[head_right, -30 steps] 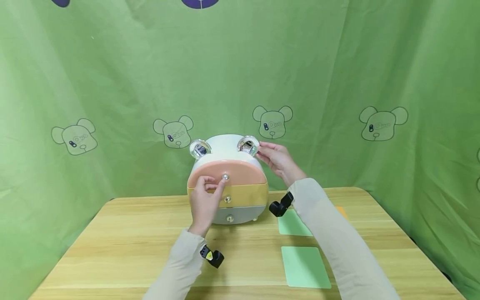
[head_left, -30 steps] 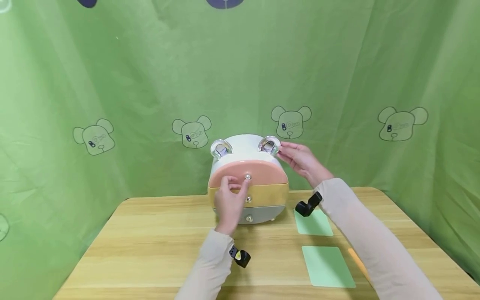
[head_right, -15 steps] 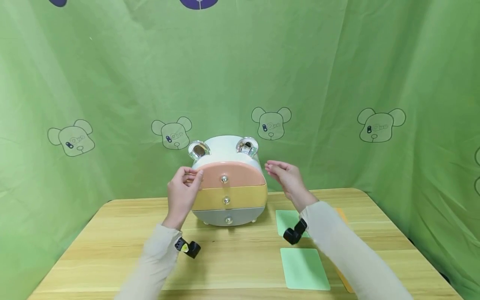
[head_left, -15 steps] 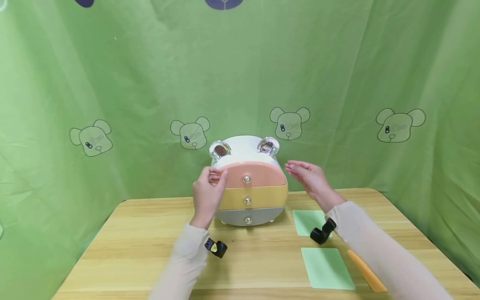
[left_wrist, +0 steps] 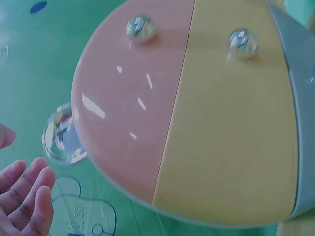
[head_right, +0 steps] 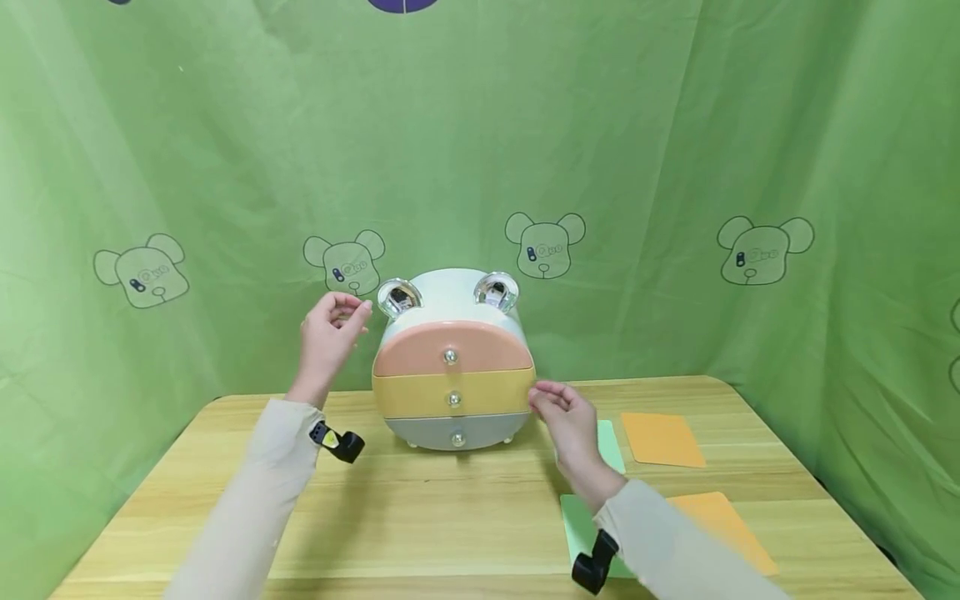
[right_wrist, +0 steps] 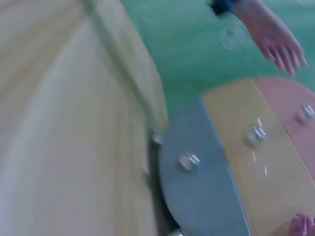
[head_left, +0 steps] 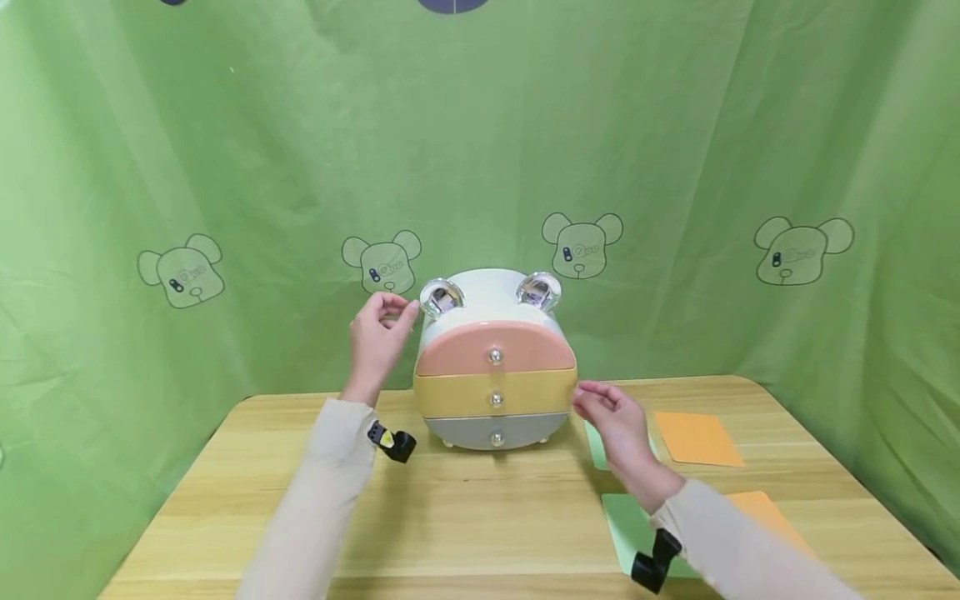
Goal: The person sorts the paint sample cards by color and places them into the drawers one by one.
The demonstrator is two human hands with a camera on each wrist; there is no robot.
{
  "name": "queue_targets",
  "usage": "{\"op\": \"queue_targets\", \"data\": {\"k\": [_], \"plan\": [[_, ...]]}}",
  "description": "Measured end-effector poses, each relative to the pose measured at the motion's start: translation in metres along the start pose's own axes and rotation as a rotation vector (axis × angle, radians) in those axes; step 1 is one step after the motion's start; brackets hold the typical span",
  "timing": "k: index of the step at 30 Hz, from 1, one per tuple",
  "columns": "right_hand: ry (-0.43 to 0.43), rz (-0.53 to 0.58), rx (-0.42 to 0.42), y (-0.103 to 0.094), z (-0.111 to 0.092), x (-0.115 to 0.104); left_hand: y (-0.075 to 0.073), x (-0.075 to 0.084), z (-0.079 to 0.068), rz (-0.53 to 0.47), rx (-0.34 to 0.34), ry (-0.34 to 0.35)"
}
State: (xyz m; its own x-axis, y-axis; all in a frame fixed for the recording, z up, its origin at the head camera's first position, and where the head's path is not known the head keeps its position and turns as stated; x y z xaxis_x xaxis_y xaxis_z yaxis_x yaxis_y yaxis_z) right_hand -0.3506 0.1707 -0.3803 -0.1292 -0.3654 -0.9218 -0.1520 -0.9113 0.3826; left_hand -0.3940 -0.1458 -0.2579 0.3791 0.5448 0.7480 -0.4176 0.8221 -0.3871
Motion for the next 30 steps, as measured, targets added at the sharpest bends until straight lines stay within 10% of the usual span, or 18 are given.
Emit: {"op": "queue_targets", "data": {"k": [17,30], "plan": [[-0.146,-0.122,-0.036,0.071,-0.024,0.055,0.027,-0.02,0.033,-0.138,-0.306,-0.065],[-0.247,-0.074,0.027,0.09,-0.018,0.06,0.03,-0.015,0.043,-0.186,-0.338,-0.074]]}}
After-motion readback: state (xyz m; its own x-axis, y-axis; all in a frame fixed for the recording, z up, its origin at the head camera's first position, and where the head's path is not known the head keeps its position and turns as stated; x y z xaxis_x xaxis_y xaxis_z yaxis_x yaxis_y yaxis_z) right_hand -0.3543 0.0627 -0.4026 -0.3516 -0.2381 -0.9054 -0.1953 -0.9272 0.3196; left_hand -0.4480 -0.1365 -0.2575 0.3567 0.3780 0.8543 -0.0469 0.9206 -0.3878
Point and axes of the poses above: each hand's wrist, its own z-axis towards the middle knuckle, its own y-axis out of the palm, x = y × z, the point moved 6 cm from there along z, towards the middle knuckle, and after that the axes turned 10 degrees about z, right-handed, at the moved point
